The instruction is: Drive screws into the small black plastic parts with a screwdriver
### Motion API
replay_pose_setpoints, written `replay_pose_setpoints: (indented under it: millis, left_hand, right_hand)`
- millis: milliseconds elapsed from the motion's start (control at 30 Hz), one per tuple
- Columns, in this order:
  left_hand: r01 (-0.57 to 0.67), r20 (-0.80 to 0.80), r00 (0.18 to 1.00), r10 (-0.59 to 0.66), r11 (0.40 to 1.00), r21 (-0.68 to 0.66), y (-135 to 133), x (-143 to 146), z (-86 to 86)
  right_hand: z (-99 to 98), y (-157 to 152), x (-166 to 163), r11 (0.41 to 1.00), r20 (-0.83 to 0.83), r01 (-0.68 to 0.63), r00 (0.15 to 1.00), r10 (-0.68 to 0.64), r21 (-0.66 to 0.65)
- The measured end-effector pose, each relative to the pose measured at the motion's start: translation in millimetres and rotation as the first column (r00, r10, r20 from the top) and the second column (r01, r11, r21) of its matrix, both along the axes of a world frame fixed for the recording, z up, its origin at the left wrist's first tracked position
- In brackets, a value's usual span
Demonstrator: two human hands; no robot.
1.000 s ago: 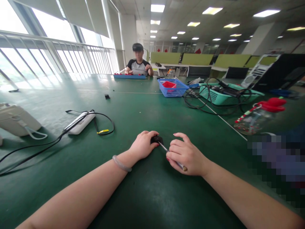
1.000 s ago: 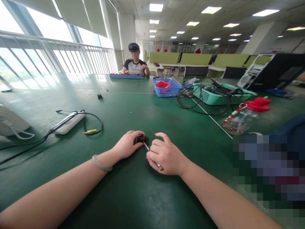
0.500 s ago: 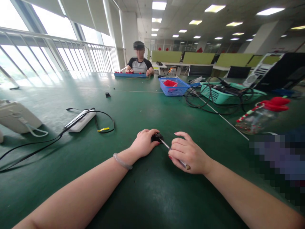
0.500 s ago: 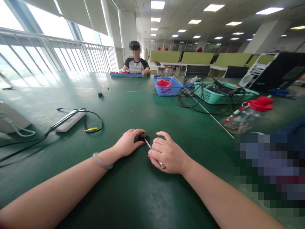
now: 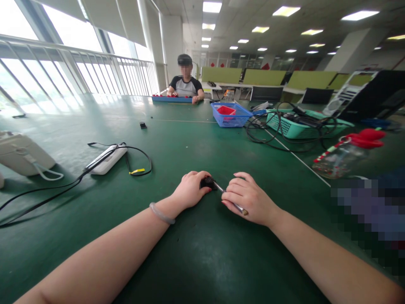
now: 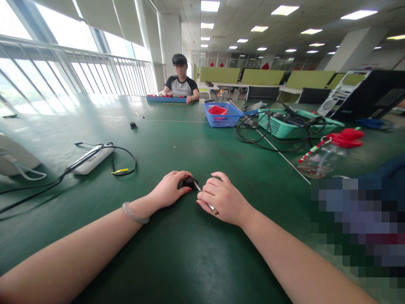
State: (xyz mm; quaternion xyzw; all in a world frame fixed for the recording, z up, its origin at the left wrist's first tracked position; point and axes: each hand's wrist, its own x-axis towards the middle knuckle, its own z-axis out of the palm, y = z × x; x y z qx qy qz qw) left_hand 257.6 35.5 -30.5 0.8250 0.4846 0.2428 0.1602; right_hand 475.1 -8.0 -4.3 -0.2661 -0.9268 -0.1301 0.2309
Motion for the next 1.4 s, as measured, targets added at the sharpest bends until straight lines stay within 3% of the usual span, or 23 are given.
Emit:
replay_pose_setpoints:
  millis: [333, 667, 967, 1200, 1400]
  left_hand:
    - [0.01, 0.017, 1.0, -0.01, 1.0, 0.01, 0.8, -0.6, -1.9]
    - [0.008, 0.009, 1.0, -0.008, 1.0, 0.013, 0.4, -0.4, -1.3]
    - [0.01, 0.014, 1.0, -0.01, 1.0, 0.024, 1.3, -0.3, -3.1]
    - [0.013, 0.026, 1.0, -0.013, 1.0, 0.018, 1.9, -0.5, -4.7]
    - [0.026, 0.012, 1.0, -0.026, 0.999, 0.022, 0.2, -0.9, -3.6]
  right_hand:
    - [4.1, -8.7, 3.3, 0.995, -0.133, -0.086, 0.987, 0.091, 0.045]
    - [1.8, -7.2, -0.5, 0.993, -0.03, -0.12, 0.992, 0.12, -0.01]
    - [2.5, -6.4, -2.6, 0.998, 0.052, -0.069, 0.996, 0.069, -0.008]
    - [4.7, -6.0, 0.3, 0.999, -0.048, 0.027, 0.999, -0.025, 0.046]
    - [4.0, -2.5, 3.0, 0.984, -0.236, 0.16, 0.956, -0.173, -0.077]
